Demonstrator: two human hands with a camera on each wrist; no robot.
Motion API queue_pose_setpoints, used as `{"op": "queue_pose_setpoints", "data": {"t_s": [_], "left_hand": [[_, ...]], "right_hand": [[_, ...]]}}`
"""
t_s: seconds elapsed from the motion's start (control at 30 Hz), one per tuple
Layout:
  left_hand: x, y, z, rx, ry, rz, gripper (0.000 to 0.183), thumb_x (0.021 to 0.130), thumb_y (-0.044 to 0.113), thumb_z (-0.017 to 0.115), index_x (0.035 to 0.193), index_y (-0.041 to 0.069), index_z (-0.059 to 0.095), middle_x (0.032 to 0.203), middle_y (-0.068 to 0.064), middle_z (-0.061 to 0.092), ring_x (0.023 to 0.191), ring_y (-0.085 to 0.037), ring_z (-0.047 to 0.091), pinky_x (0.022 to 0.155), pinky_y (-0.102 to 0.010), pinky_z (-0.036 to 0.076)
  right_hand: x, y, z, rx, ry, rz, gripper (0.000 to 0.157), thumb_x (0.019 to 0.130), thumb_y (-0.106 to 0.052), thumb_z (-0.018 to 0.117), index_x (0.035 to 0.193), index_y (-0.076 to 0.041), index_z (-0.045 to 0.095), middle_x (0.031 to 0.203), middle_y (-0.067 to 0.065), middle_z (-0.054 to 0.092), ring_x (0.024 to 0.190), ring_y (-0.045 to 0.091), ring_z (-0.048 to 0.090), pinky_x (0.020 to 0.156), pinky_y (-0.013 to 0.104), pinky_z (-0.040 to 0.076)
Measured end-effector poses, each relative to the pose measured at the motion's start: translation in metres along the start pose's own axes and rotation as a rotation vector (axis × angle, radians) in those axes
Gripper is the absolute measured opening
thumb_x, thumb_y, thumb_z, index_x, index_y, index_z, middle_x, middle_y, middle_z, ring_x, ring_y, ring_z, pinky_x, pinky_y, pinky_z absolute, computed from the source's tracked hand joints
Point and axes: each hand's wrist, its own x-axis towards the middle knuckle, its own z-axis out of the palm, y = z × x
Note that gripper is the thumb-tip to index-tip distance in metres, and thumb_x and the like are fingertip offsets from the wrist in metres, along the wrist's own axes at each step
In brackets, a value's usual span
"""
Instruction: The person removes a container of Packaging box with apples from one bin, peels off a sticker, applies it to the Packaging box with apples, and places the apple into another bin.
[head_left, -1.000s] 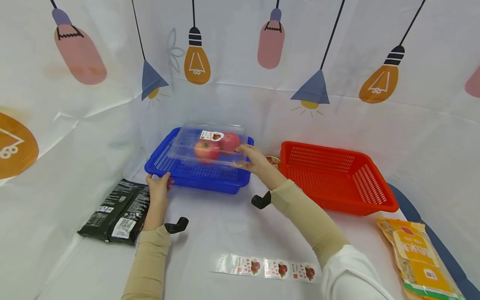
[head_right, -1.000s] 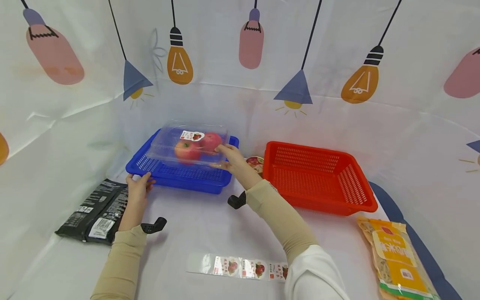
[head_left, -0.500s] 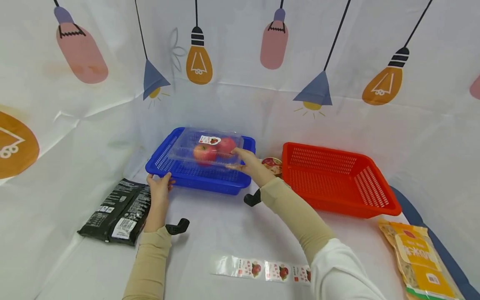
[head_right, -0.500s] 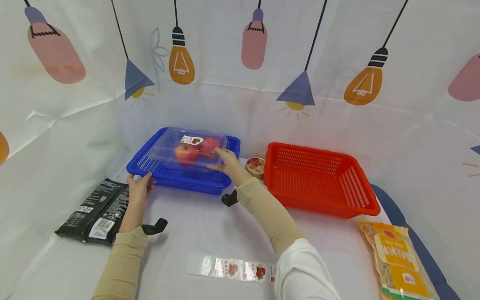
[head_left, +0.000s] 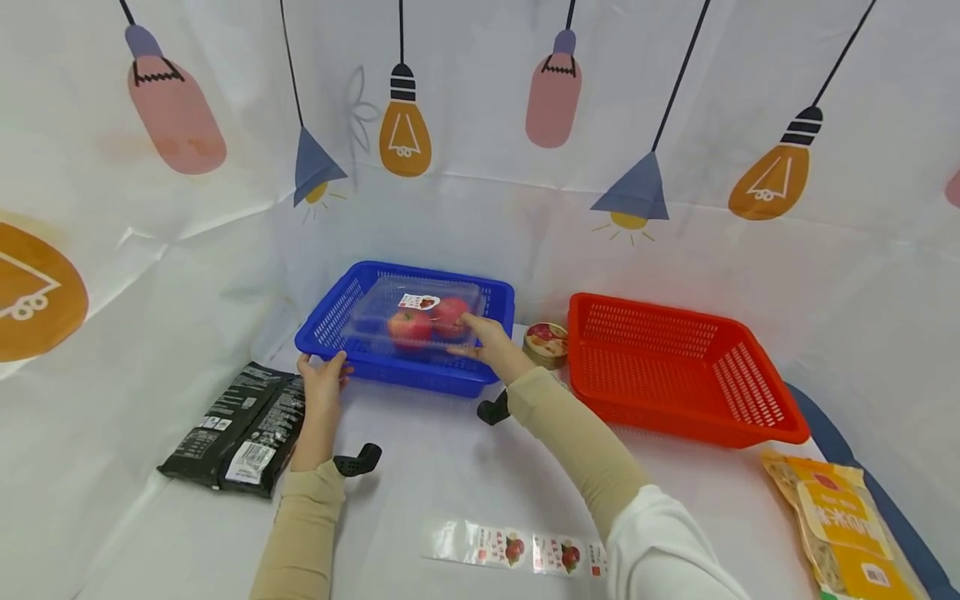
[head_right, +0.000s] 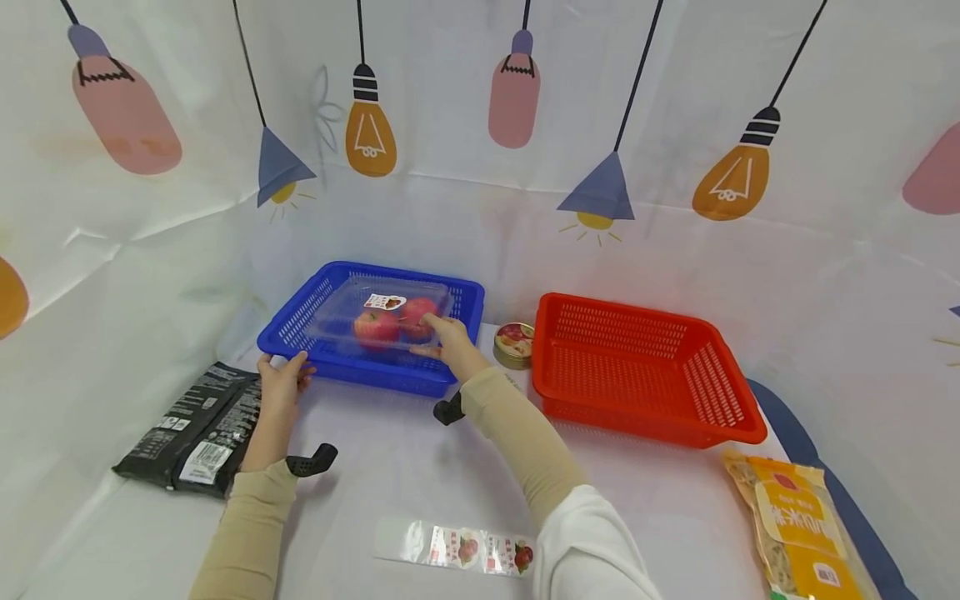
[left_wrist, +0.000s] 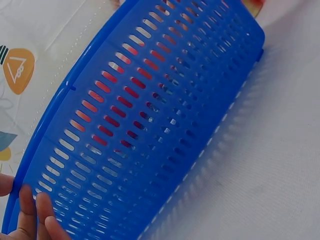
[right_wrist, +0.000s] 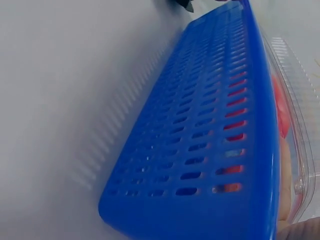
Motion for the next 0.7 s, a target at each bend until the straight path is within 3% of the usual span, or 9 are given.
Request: {"op": "queue_pose_setpoints", "data": {"t_s": [0.23, 0.43, 0.53, 0.67, 0.7], "left_hand": [[0.002, -0.003, 0.0, 0.006, -0.003, 0.008, 0.072, 0.093, 0.02, 0.053, 0.143, 0.014, 0.002, 0.084, 0.006, 0.052, 0.066, -0.003, 0.056, 0.064, -0.018, 0.045], [0.001, -0.003, 0.0, 0.016, 0.001, 0.016, 0.072, 0.093, 0.019, 0.053, 0.143, 0.012, 0.002, 0.08, 0.008, 0.053, 0.065, -0.002, 0.055, 0.068, -0.02, 0.046], [0.0, -0.003, 0.0, 0.014, -0.004, 0.018, 0.072, 0.093, 0.02, 0.053, 0.143, 0.012, 0.001, 0.08, 0.009, 0.053, 0.065, -0.001, 0.055, 0.068, -0.02, 0.046], [-0.001, -0.003, -0.001, 0.01, -0.003, 0.009, 0.073, 0.093, 0.021, 0.054, 0.144, 0.014, 0.001, 0.08, 0.008, 0.053, 0.065, -0.002, 0.056, 0.068, -0.02, 0.046], [0.0, -0.004, -0.001, 0.01, -0.003, 0.008, 0.073, 0.093, 0.021, 0.053, 0.144, 0.014, 0.001, 0.081, 0.008, 0.053, 0.066, -0.002, 0.055, 0.067, -0.019, 0.046]], "right_hand": [[-0.001, 0.003, 0.002, 0.008, 0.013, 0.015, 0.005, 0.086, -0.005, 0.061, 0.09, -0.002, 0.061, 0.138, 0.007, 0.034, 0.13, 0.027, 0.034, 0.077, 0.046, 0.052], [-0.004, 0.009, 0.002, -0.004, -0.001, -0.03, 0.007, 0.086, -0.003, 0.059, 0.09, 0.001, 0.062, 0.124, 0.008, 0.043, 0.125, 0.026, 0.04, 0.078, 0.05, 0.051], [0.063, 0.031, -0.017, 0.003, -0.057, -0.049, 0.009, 0.082, -0.006, 0.066, 0.087, 0.001, 0.063, 0.113, 0.01, 0.047, 0.116, 0.028, 0.045, 0.068, 0.052, 0.052], [0.161, 0.062, -0.041, 0.032, -0.056, -0.019, 0.031, 0.078, -0.009, 0.071, 0.106, -0.002, 0.059, 0.117, 0.01, 0.046, 0.117, 0.032, 0.043, 0.068, 0.056, 0.051], [0.172, 0.066, -0.042, 0.037, -0.031, -0.002, 0.037, 0.077, -0.009, 0.072, 0.11, -0.004, 0.057, 0.121, 0.009, 0.045, 0.12, 0.033, 0.04, 0.069, 0.057, 0.05]]}}
